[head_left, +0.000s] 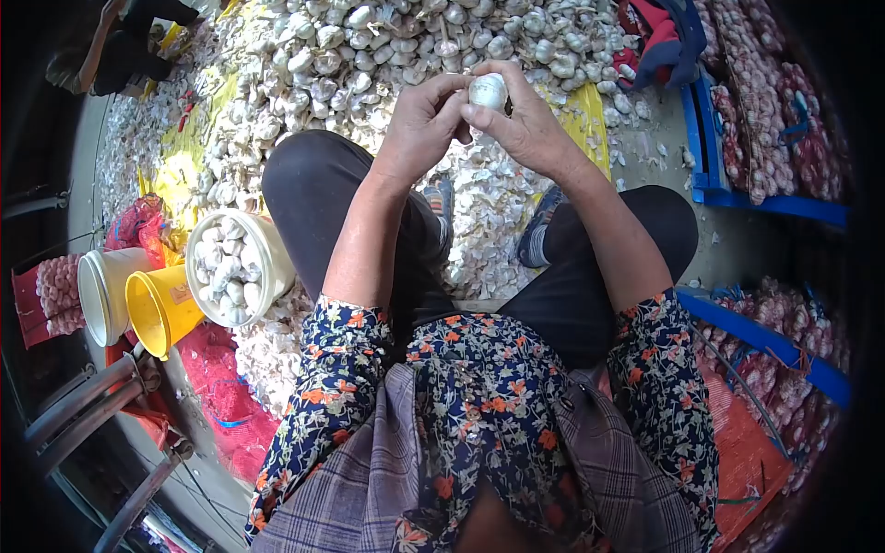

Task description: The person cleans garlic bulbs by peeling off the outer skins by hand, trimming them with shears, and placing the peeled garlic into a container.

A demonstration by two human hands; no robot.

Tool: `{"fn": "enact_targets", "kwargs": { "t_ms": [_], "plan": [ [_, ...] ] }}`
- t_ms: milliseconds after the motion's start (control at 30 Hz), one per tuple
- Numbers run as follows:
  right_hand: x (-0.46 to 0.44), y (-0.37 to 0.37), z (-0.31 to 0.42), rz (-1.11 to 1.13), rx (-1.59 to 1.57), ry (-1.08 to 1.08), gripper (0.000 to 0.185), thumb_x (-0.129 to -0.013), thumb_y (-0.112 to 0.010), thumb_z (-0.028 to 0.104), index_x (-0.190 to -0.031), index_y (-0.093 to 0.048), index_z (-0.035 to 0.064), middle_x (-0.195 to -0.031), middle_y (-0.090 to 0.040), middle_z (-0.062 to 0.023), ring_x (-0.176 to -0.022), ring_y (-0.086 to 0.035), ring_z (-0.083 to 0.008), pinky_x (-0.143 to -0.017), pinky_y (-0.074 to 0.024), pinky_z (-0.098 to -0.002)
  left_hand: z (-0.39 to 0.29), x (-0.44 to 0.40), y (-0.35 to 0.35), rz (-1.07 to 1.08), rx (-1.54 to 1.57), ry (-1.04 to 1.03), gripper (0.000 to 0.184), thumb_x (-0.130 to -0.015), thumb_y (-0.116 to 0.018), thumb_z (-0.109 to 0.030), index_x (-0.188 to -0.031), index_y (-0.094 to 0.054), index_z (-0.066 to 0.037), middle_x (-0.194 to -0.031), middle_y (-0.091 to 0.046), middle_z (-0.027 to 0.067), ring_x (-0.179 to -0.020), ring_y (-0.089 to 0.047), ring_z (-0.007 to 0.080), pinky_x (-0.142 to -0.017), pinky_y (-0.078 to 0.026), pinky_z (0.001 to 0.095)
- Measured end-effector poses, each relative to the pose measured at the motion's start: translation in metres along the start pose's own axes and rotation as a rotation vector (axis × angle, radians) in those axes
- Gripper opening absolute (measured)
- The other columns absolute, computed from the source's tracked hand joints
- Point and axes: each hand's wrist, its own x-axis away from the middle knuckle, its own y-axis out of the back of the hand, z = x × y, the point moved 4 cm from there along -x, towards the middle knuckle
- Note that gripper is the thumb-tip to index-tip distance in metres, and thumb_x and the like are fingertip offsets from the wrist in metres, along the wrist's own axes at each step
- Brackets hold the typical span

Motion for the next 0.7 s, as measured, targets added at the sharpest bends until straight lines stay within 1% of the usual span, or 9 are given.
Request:
{"fn": "enact_targets", "kwargs": {
  "t_ms": [67,100,167,233,333,367,467,533,700],
  "plan": [
    [0.004,0.002,-0.01,-0.223,-0.31,-0.133,0.05,-0.084,-0.055,0.049,-0.113,-0.048,0.0085,-0.08,-0.058,-0.0064,-0.057,-0.054,-0.0154,-0.053,-0.0473,-0.0291,-0.009,0.004,-0.008,-0.067,-0.447,-0.139,0.021,-0.087,-0.058,-0.011,-0.107,-0.06,-0.006,-0.087,-0.062,0.0152,-0.071,-0.064,0.0247,-0.059,-0.05,0.0363],
    [0.001,0.003,-0.016,-0.224,-0.303,-0.13,0.05,-0.084,-0.055,0.049,-0.113,-0.048,0.0085,-0.08,-0.058,-0.0064,-0.057,-0.054,-0.0154,-0.053,-0.0473,-0.0291,-0.001,0.001,-0.008,-0.068,-0.443,-0.146,0.021,-0.087,-0.058,-0.011,-0.107,-0.06,-0.006,-0.087,-0.062,0.0152,-0.071,-0.064,0.0247,-0.059,-0.05,0.0363],
    [0.006,-0.009,-0.024,0.042,-1.113,-0.528,0.04,-0.086,-0.05,0.05,-0.092,-0.054,0.01,-0.07,-0.054,-0.0024,-0.042,-0.041,-0.0062,-0.037,-0.0325,-0.0213,-0.01,0.004,-0.014,-0.24,-0.754,-0.437,0.018,-0.083,-0.061,-0.005,-0.101,-0.06,-0.004,-0.083,-0.061,0.0144,-0.07,-0.062,0.0274,-0.059,-0.049,0.034],
    [0.008,-0.017,-0.021,0.031,-1.194,-0.617,0.039,-0.088,-0.046,0.049,-0.082,-0.054,0.0121,-0.066,-0.053,-0.0013,-0.039,-0.033,-0.0016,-0.034,-0.0226,-0.0175,-0.01,0.01,-0.019,-0.327,-0.909,-0.582,0.016,-0.081,-0.062,-0.002,-0.098,-0.059,-0.003,-0.081,-0.06,0.014,-0.069,-0.061,0.0287,-0.059,-0.049,0.0328],
    [0.011,-0.026,-0.018,0.121,-1.414,-0.645,0.039,-0.09,-0.043,0.047,-0.085,-0.056,0.011,-0.07,-0.055,-0.0032,-0.042,-0.038,-0.0042,-0.035,-0.028,-0.0173,-0.01,0.017,-0.014,-0.435,-0.671,-0.613,0.014,-0.085,-0.062,-0.004,-0.098,-0.059,-0.002,-0.081,-0.061,0.009,-0.068,-0.061,0.0195,-0.058,-0.048,0.0287],
    [0.01,-0.026,-0.018,0.118,-1.414,-0.647,0.039,-0.09,-0.043,0.047,-0.085,-0.056,0.011,-0.07,-0.055,-0.0032,-0.042,-0.038,-0.0042,-0.035,-0.028,-0.0173,0.003,0.016,-0.012,-0.405,-0.16,-0.338,0.011,-0.087,-0.062,-0.007,-0.096,-0.06,0.0,-0.081,-0.061,0.0048,-0.07,-0.059,0.0127,-0.061,-0.048,0.0257],
    [0.003,-0.024,-0.019,0.157,-1.418,-0.569,0.034,-0.09,-0.043,0.042,-0.091,-0.054,0.0092,-0.078,-0.057,-0.005,-0.053,-0.046,-0.0062,-0.038,-0.0332,-0.0172,0.022,0.01,-0.006,-0.409,0.169,-0.252,0.012,-0.088,-0.062,-0.01,-0.095,-0.06,0.0,-0.082,-0.06,0.0029,-0.071,-0.057,0.0095,-0.064,-0.048,0.024],
    [0.004,-0.024,-0.021,0.11,-1.435,-0.592,0.033,-0.091,-0.043,0.041,-0.093,-0.054,0.0093,-0.078,-0.057,-0.0047,-0.053,-0.046,-0.0063,-0.039,-0.0339,-0.0172,0.043,0.006,-0.006,-0.4,0.65,-0.042,0.015,-0.088,-0.063,-0.013,-0.096,-0.059,0.0,-0.083,-0.059,0.0017,-0.072,-0.055,0.0082,-0.066,-0.046,0.0226],
    [0.007,-0.022,-0.021,0.062,-1.397,-0.602,0.031,-0.093,-0.041,0.039,-0.096,-0.054,0.0104,-0.078,-0.056,-0.003,-0.054,-0.046,-0.0073,-0.041,-0.0364,-0.0176,0.029,0.001,-0.008,-0.306,0.078,-0.126,0.032,-0.087,-0.066,-0.025,-0.104,-0.058,0.001,-0.093,-0.057,0.0058,-0.089,-0.054,0.013,-0.082,-0.044,0.025]
  ]
}}
